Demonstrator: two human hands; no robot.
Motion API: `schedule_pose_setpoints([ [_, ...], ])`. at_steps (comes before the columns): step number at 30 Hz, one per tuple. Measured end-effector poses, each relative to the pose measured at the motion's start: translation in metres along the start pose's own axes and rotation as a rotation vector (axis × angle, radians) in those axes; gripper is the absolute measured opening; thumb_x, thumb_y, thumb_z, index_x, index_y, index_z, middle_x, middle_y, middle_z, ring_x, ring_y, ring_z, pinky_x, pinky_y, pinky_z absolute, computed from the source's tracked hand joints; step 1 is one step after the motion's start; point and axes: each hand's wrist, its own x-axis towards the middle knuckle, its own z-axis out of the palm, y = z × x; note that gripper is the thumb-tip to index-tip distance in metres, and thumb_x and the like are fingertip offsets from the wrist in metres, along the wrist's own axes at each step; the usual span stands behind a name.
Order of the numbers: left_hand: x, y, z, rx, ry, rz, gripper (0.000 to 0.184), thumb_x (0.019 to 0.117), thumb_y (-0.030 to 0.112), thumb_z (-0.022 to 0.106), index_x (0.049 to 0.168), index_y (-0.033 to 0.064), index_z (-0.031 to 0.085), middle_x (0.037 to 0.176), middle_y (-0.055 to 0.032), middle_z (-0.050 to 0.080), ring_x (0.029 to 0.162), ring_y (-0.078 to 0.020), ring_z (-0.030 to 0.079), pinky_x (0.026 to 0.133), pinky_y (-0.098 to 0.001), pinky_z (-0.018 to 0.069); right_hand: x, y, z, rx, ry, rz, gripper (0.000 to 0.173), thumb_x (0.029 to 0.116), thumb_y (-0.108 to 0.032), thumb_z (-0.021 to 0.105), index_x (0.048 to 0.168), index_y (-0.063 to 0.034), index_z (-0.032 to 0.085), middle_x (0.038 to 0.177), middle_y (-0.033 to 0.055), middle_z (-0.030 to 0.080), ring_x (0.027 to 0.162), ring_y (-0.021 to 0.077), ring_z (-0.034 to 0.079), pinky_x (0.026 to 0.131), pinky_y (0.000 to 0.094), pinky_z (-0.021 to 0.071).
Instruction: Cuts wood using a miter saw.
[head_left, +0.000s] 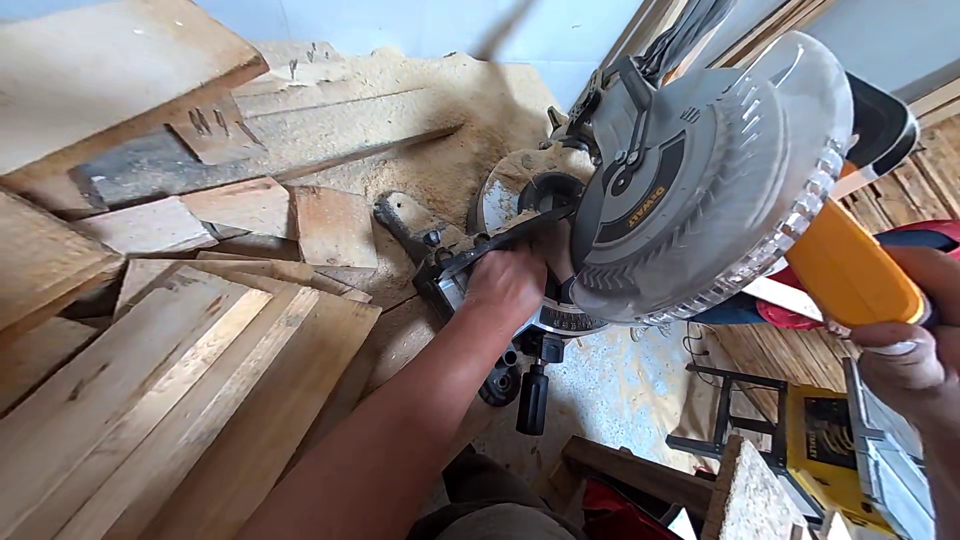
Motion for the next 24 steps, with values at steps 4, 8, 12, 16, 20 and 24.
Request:
schedule_pose_setpoints([
  [4,0.001,0.001,-0.001,0.005,-0.009,-0.002,0.041,0.1017,0.012,0.044,0.141,0.0106,0.057,0.110,-0.0192,0.068,0.082,-0.0372,0.071,0.065,-0.0515,0.0564,-0.001,-0.007,0.001,-0.018,-0.002,0.004,0.089,0.0867,-0.086,0.045,0.123,-0.0070,0.066,0.091,0.0093,0.070,0.075,0.0138,0.067,0.063,0.0398,0.0558],
  [8,0.001,0.001,0.000,0.007,-0.021,-0.010,0.042,0.1021,0.012,0.044,0.142,0.0129,0.057,0.109,-0.0189,0.069,0.081,-0.0378,0.070,0.065,-0.0521,0.0562,-0.002,-0.011,0.002,-0.021,-0.005,0.001,0.089,0.0875,-0.086,0.044,0.122,-0.0065,0.065,0.091,0.0092,0.069,0.076,0.0135,0.067,0.064,0.0390,0.0555],
  [12,0.000,0.001,-0.002,0.008,-0.021,-0.006,0.043,0.1020,0.012,0.044,0.143,0.0118,0.056,0.107,-0.0184,0.069,0.081,-0.0373,0.071,0.065,-0.0519,0.0561,-0.004,-0.014,0.004,-0.021,-0.008,-0.004,0.091,0.0872,-0.086,0.043,0.124,-0.0052,0.065,0.094,0.0119,0.070,0.078,0.0160,0.068,0.066,0.0409,0.0564],
  [16,0.000,0.001,-0.001,0.010,0.004,-0.012,0.042,0.1019,0.012,0.044,0.141,0.0115,0.058,0.105,-0.0189,0.069,0.079,-0.0371,0.071,0.064,-0.0514,0.0562,-0.006,-0.015,0.007,-0.024,0.004,-0.007,0.091,0.0871,-0.086,0.043,0.125,-0.0063,0.064,0.096,0.0117,0.070,0.079,0.0162,0.068,0.066,0.0411,0.0563],
  [20,-0.001,0.002,-0.005,0.018,-0.019,-0.007,0.038,0.1032,0.013,0.043,0.138,0.0089,0.058,0.105,-0.0190,0.068,0.080,-0.0373,0.071,0.064,-0.0517,0.0559,-0.007,-0.020,0.008,-0.056,0.010,-0.002,0.093,0.0870,-0.087,0.041,0.122,-0.0043,0.065,0.096,0.0140,0.070,0.081,0.0177,0.068,0.067,0.0425,0.0554],
  [24,-0.001,0.002,-0.005,0.025,-0.019,-0.009,0.037,0.1025,0.013,0.045,0.137,0.0087,0.059,0.104,-0.0182,0.069,0.078,-0.0368,0.070,0.063,-0.0508,0.0558,-0.007,-0.027,0.010,-0.079,0.012,-0.004,0.096,0.0869,-0.088,0.038,0.119,-0.0023,0.066,0.094,0.0146,0.070,0.081,0.0179,0.067,0.068,0.0423,0.0547],
])
